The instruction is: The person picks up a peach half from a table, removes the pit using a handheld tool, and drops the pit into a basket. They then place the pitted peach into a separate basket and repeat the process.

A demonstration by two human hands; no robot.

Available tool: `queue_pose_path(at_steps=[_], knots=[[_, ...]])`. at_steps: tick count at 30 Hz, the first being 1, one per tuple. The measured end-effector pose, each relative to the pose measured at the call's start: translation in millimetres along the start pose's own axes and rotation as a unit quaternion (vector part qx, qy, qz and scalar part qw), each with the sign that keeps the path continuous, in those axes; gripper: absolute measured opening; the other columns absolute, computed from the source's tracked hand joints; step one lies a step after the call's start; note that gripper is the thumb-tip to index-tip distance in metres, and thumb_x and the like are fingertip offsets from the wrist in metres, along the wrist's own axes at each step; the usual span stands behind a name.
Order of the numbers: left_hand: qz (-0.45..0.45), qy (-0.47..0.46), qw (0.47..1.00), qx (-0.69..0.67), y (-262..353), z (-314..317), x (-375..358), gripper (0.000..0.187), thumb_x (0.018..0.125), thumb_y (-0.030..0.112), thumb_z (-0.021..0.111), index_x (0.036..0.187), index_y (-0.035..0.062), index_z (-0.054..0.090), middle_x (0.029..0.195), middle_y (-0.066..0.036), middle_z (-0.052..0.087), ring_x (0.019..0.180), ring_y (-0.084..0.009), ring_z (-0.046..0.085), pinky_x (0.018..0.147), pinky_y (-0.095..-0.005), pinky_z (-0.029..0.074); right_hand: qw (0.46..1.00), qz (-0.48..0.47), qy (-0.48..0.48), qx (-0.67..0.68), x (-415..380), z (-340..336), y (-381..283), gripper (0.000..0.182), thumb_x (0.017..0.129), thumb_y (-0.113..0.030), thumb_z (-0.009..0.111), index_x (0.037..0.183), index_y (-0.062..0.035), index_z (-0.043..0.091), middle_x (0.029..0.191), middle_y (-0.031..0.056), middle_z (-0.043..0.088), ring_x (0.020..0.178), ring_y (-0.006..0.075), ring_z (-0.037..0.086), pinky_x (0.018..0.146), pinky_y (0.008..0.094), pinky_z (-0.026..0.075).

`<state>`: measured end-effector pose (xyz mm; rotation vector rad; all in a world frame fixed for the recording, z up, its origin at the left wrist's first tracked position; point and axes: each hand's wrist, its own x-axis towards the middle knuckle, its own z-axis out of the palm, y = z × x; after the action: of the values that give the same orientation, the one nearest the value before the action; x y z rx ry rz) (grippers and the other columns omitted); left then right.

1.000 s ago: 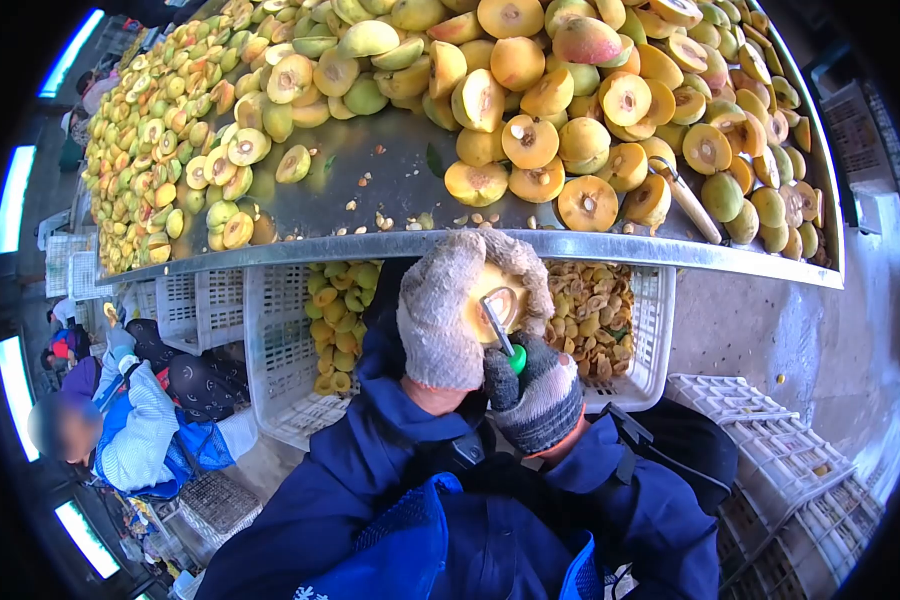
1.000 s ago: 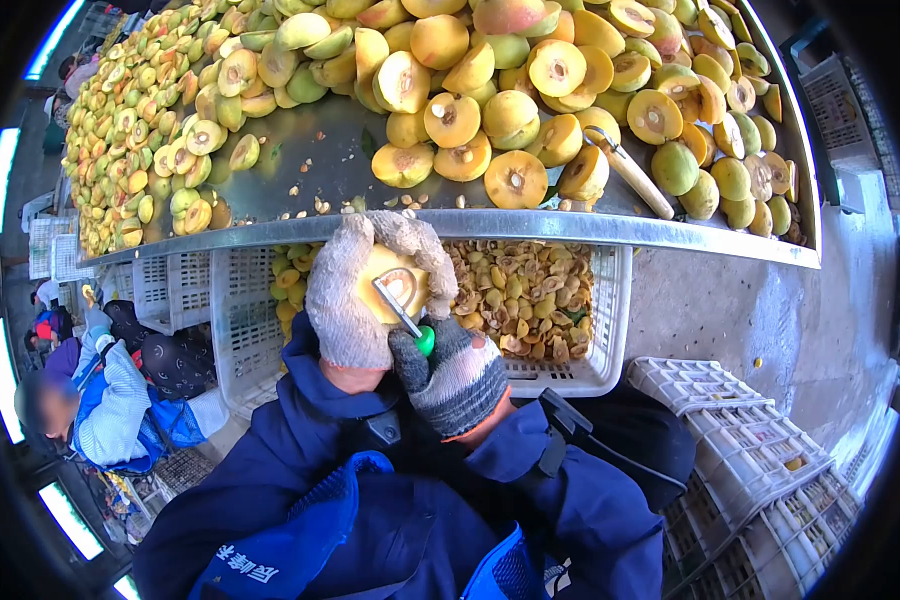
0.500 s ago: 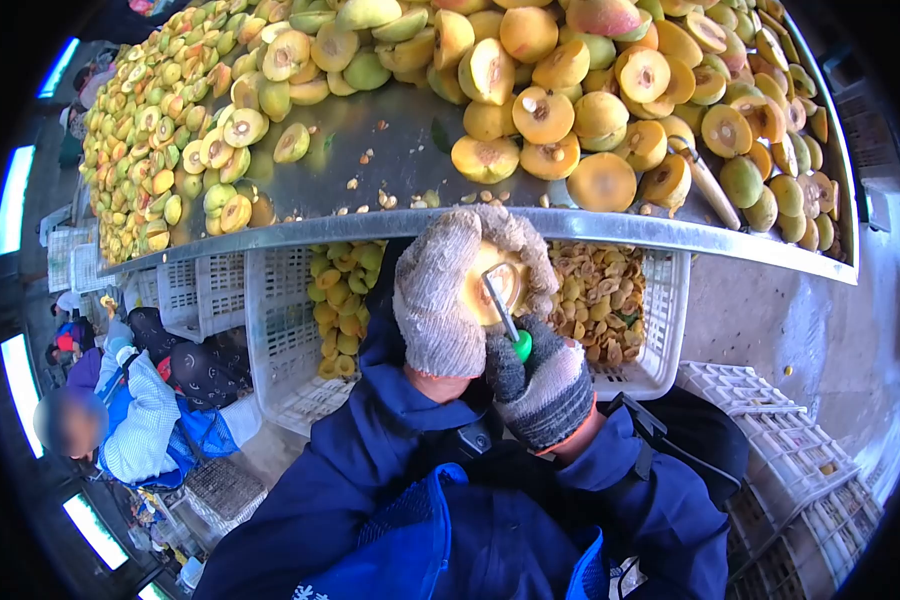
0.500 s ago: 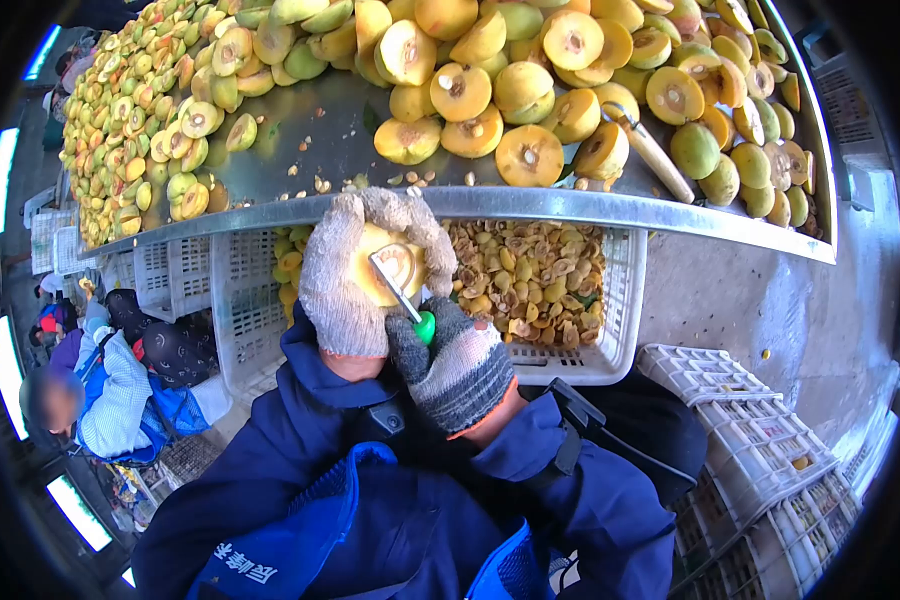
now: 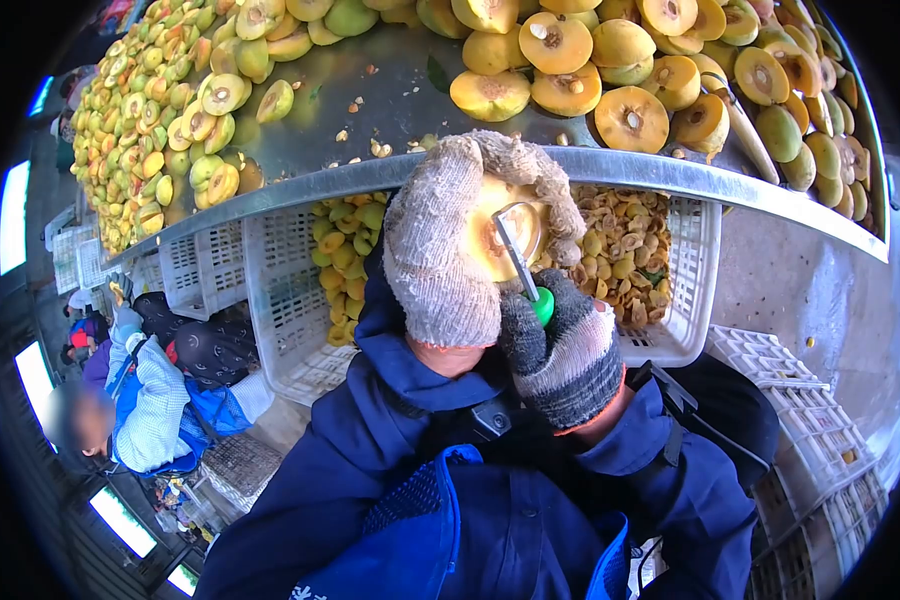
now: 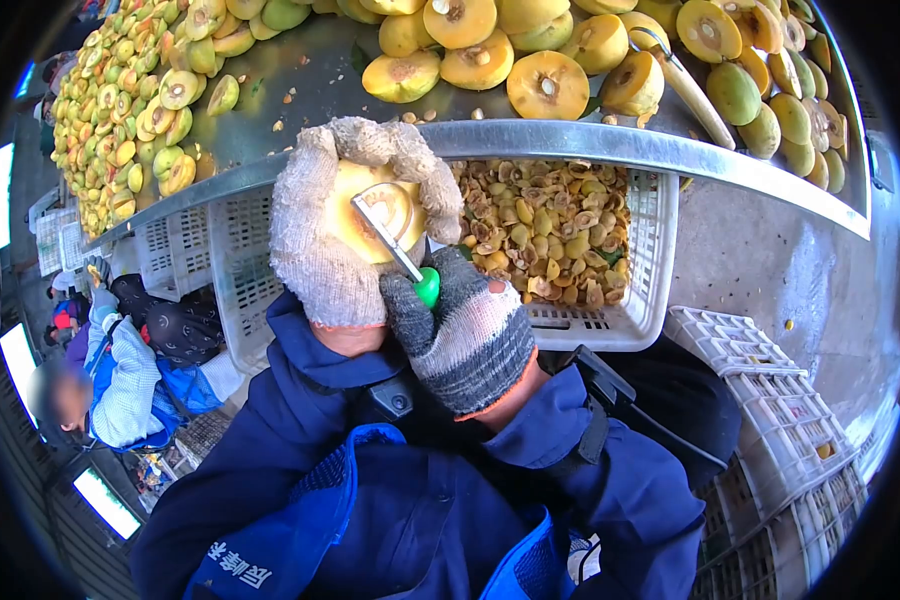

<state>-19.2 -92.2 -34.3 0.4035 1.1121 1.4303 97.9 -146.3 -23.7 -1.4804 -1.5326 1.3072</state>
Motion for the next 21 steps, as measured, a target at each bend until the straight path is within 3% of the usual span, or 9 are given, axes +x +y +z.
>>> queue_pose_path(at_steps=[2,9,14,16,17,18,19,20,21], knots=[[-0.045,-0.154,0.983,-0.092,11.6,3.3,0.8,0.049,0.103,0.048,0.042,0.101,0.0025,0.059,0.091,-0.021,0.062,0.072,-0.0360,0.062,0.060,-0.0436,0.052,1.000,0.001,-0.008,0.015,0.1,-0.2,0.1,0.028,0.098,-0.028,0.059,0.097,-0.0010,0.065,0.073,0.0196,0.065,0.066,0.0410,0.065,0.058,0.0460,0.049],[0.015,-0.117,0.993,-0.004,10.8,0.3,2.4,0.047,0.104,0.045,0.043,0.099,0.0012,0.059,0.088,-0.022,0.062,0.070,-0.0349,0.062,0.057,-0.0417,0.052,0.997,-0.021,-0.070,0.039,-1.7,-4.5,-4.7,0.029,0.099,-0.027,0.058,0.096,0.0008,0.065,0.074,0.0204,0.064,0.067,0.0386,0.064,0.061,0.0438,0.049],[-0.069,-0.214,0.970,-0.096,13.1,5.3,9.0,0.044,0.102,0.040,0.044,0.095,-0.0004,0.059,0.080,-0.023,0.061,0.058,-0.0326,0.060,0.046,-0.0387,0.049,0.989,0.035,-0.113,0.086,-0.5,-16.9,-10.9,0.029,0.100,-0.026,0.056,0.094,0.0010,0.065,0.071,0.0181,0.063,0.065,0.0324,0.064,0.060,0.0411,0.049],[-0.113,-0.201,0.969,-0.094,19.5,12.9,6.8,0.046,0.101,0.040,0.044,0.089,-0.0014,0.059,0.074,-0.023,0.059,0.051,-0.0314,0.057,0.042,-0.0383,0.046,0.968,0.068,-0.214,0.113,1.8,-30.2,-5.9,0.030,0.100,-0.029,0.056,0.093,-0.0012,0.065,0.069,0.0130,0.064,0.063,0.0258,0.065,0.057,0.0378,0.049],[-0.147,-0.242,0.954,-0.095,21.1,13.6,8.9,0.048,0.101,0.042,0.044,0.087,-0.0015,0.059,0.071,-0.023,0.059,0.050,-0.0312,0.056,0.042,-0.0382,0.046,0.954,-0.114,-0.210,0.182,-5.0,-23.9,19.9,0.026,0.100,-0.027,0.060,0.093,-0.0028,0.065,0.062,0.0133,0.060,0.053,0.0288,0.061,0.048,0.0382,0.046],[-0.183,-0.282,0.937,-0.095,22.1,13.2,9.2,0.050,0.100,0.043,0.044,0.084,-0.0016,0.059,0.069,-0.022,0.058,0.049,-0.0310,0.055,0.042,-0.0381,0.045,0.953,-0.114,-0.212,0.182,-5.5,-29.1,17.8,0.026,0.100,-0.027,0.060,0.093,-0.0028,0.065,0.062,0.0133,0.060,0.053,0.0288,0.061,0.048,0.0382,0.046],[-0.181,-0.202,0.959,-0.079,17.9,14.5,6.7,0.053,0.099,0.045,0.044,0.082,-0.0024,0.060,0.066,-0.022,0.058,0.047,-0.0304,0.054,0.041,-0.0381,0.045,0.901,0.073,-0.289,0.316,-5.1,-35.6,12.1,0.029,0.101,-0.030,0.058,0.090,-0.0041,0.063,0.059,0.0091,0.057,0.049,0.0238,0.059,0.044,0.0347,0.044],[-0.180,-0.211,0.958,-0.070,18.5,13.2,8.0,0.048,0.099,0.041,0.047,0.085,-0.0027,0.060,0.070,-0.021,0.060,0.052,-0.0299,0.056,0.046,-0.0379,0.047,0.794,0.255,-0.348,0.429,-4.1,-39.6,8.5,0.033,0.103,-0.034,0.056,0.087,-0.0054,0.061,0.057,0.0049,0.054,0.045,0.0189,0.056,0.041,0.0312,0.042],[-0.171,-0.223,0.957,-0.069,17.8,12.0,8.3,0.043,0.098,0.038,0.050,0.089,-0.0031,0.061,0.075,-0.021,0.061,0.057,-0.0293,0.058,0.050,-0.0377,0.048,0.769,0.243,-0.347,0.479,-7.6,-37.5,8.3,0.044,0.104,-0.043,0.051,0.080,-0.0070,0.055,0.055,0.0025,0.051,0.038,0.0144,0.049,0.036,0.0272,0.038]])
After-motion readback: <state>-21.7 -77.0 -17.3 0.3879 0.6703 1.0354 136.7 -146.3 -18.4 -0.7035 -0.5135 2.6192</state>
